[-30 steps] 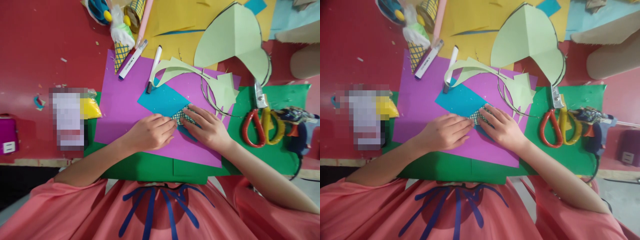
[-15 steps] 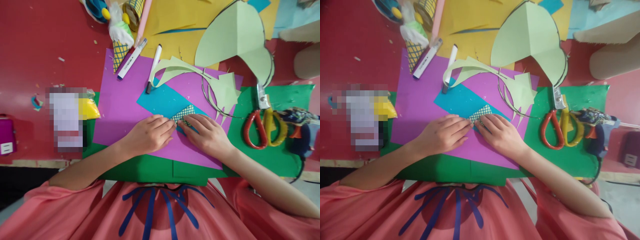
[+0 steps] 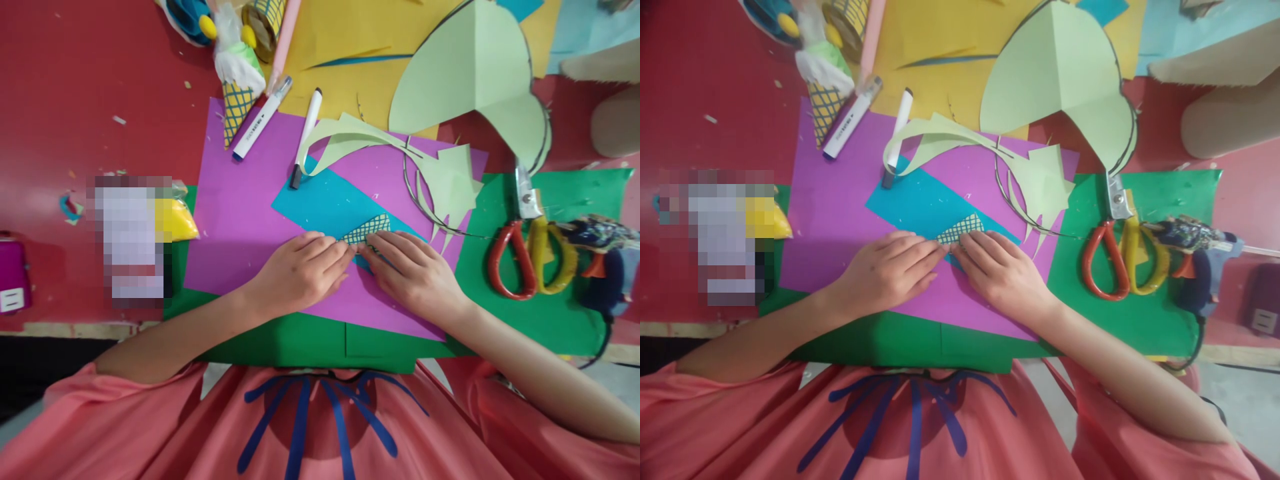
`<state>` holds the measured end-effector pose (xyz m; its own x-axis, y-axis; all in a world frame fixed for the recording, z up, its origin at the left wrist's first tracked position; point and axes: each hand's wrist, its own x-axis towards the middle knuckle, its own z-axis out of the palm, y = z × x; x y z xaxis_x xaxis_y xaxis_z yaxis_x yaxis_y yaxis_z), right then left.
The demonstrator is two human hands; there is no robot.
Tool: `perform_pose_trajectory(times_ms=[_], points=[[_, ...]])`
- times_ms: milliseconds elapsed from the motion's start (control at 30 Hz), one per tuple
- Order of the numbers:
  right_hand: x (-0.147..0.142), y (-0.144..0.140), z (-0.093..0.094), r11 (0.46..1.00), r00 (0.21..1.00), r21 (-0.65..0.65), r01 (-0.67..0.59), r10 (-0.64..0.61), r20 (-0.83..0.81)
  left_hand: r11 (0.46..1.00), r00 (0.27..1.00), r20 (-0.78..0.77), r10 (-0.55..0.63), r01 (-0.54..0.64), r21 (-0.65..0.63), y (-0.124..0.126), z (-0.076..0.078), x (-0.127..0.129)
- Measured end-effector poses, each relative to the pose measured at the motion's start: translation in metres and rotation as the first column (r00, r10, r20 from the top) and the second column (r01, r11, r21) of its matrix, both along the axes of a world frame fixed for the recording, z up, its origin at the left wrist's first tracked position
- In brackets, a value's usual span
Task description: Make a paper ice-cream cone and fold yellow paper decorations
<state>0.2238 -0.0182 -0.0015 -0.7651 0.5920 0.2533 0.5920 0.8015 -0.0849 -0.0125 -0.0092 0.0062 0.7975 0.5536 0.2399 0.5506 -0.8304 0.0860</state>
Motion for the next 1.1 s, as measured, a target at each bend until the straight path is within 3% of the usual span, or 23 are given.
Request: perform_pose_trajectory(times_ms=[267, 400, 667, 1100], points=[[0.000, -0.003, 0.000, 0.998, 0.999, -0.052, 0.024, -0.025, -0.021, 0.996, 0.999, 0.024, 0.026, -0.024, -0.090, -0.003, 0.000, 0.001], [-0.005, -0.004, 0.001, 0.999, 0.998, -0.001, 0.054, -0.054, 0.025, 0.998, 0.998, -0.003, 0.057, -0.057, -0.042, -0.005, 0.001, -0.001], [-0.009, -0.009, 0.003, 0.998, 0.995, 0.013, 0.061, -0.062, 0.080, 0.999, 0.999, 0.050, 0.013, -0.011, -0.034, -0.015, 0.008, -0.015], [-0.011, -0.011, 0.005, 0.998, 0.992, 0.011, 0.067, -0.067, 0.108, 1.000, 0.997, -0.083, -0.008, 0.007, -0.006, -0.029, -0.001, -0.008]])
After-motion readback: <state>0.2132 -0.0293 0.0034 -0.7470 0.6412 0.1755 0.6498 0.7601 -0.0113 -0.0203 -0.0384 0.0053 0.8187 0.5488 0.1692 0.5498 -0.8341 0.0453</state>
